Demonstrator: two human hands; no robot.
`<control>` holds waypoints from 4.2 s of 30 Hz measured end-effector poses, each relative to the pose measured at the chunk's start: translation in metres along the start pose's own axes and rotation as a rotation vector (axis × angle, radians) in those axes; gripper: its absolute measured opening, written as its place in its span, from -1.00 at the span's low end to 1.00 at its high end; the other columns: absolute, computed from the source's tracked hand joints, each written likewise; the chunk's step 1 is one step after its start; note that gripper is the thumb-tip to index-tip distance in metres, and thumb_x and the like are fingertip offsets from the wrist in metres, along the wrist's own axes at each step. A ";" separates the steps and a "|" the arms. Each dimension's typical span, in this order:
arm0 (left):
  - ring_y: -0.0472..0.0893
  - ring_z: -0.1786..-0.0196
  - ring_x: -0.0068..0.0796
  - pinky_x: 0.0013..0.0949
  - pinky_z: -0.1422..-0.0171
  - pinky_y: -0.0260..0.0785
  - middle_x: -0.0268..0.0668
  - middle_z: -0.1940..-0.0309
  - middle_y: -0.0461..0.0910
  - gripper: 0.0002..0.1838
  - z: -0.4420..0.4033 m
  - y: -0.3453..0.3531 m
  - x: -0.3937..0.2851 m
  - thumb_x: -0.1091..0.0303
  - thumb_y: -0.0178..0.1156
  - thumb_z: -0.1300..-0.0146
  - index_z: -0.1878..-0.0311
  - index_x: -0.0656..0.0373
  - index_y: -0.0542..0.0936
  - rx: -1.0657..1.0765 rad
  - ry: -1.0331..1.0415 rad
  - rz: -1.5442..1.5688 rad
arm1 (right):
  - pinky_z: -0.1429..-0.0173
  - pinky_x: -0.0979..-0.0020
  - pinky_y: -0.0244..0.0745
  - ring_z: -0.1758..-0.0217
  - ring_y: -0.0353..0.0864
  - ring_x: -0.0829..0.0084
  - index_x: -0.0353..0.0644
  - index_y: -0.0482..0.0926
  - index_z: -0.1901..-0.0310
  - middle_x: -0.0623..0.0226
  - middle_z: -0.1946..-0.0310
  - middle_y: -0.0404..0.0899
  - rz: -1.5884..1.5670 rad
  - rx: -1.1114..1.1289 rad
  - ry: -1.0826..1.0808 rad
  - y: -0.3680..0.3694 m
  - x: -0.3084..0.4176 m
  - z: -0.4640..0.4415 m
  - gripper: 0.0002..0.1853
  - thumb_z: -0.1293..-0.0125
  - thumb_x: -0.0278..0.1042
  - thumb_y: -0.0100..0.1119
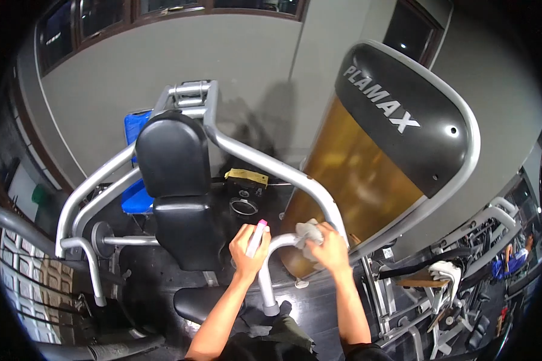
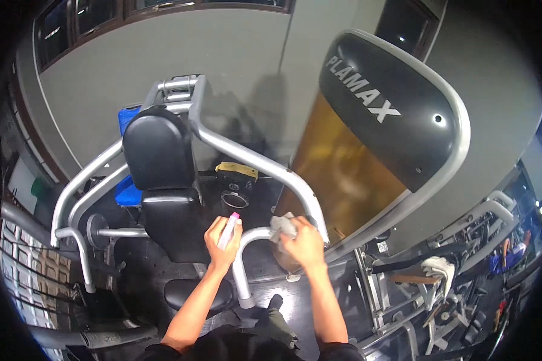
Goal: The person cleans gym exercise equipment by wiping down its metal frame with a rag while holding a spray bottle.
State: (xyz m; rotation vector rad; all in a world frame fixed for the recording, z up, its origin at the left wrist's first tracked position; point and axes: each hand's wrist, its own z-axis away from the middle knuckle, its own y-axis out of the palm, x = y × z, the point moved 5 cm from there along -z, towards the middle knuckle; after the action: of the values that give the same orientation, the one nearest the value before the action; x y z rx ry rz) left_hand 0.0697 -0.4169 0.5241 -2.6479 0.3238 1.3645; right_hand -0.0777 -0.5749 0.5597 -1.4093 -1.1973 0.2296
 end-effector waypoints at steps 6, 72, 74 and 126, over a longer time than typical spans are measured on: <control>0.51 0.59 -0.32 -0.27 0.46 0.30 -0.24 0.59 0.49 -0.88 -0.004 0.002 -0.005 0.46 0.38 -0.16 0.41 0.26 0.63 0.045 0.055 -0.118 | -0.28 0.13 0.52 -0.07 0.68 -0.03 -0.21 0.69 -0.07 0.01 -0.08 0.67 0.009 0.315 -0.165 0.028 0.006 -0.038 -0.45 -0.06 -0.06 0.35; 0.60 0.43 -0.07 -0.18 0.36 0.45 -0.17 0.50 0.53 -0.83 0.092 -0.023 -0.043 0.32 0.35 -0.24 0.37 0.20 0.61 -0.367 -0.140 -0.747 | -0.09 0.13 0.61 0.10 0.75 0.07 0.01 0.76 0.06 0.12 0.27 0.77 -0.034 1.034 -0.995 0.078 0.090 -0.094 -0.49 -0.07 0.17 0.29; 0.61 0.44 -0.08 -0.19 0.36 0.45 -0.18 0.49 0.54 -0.84 0.093 -0.024 -0.045 0.32 0.35 -0.23 0.37 0.19 0.63 -0.367 -0.137 -0.739 | -0.10 0.13 0.61 0.11 0.76 0.08 0.04 0.75 0.02 0.10 0.26 0.76 0.097 1.037 -0.918 0.059 0.089 -0.092 -0.48 -0.06 0.18 0.29; 0.50 0.52 -0.14 -0.26 0.37 0.32 -0.12 0.54 0.48 -0.81 0.108 -0.032 -0.036 0.39 0.33 -0.26 0.39 0.28 0.58 -0.472 -0.203 -0.654 | 0.22 0.29 0.56 0.25 0.64 0.49 0.02 0.60 0.04 0.49 0.29 0.63 -1.716 0.837 0.666 0.155 -0.014 0.068 -0.76 -0.47 -0.05 0.11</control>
State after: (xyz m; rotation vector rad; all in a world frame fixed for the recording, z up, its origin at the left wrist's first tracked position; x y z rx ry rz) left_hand -0.0272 -0.3566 0.4917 -2.5208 -0.9088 1.5643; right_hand -0.0550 -0.5057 0.4065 0.5042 -1.1150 -0.7995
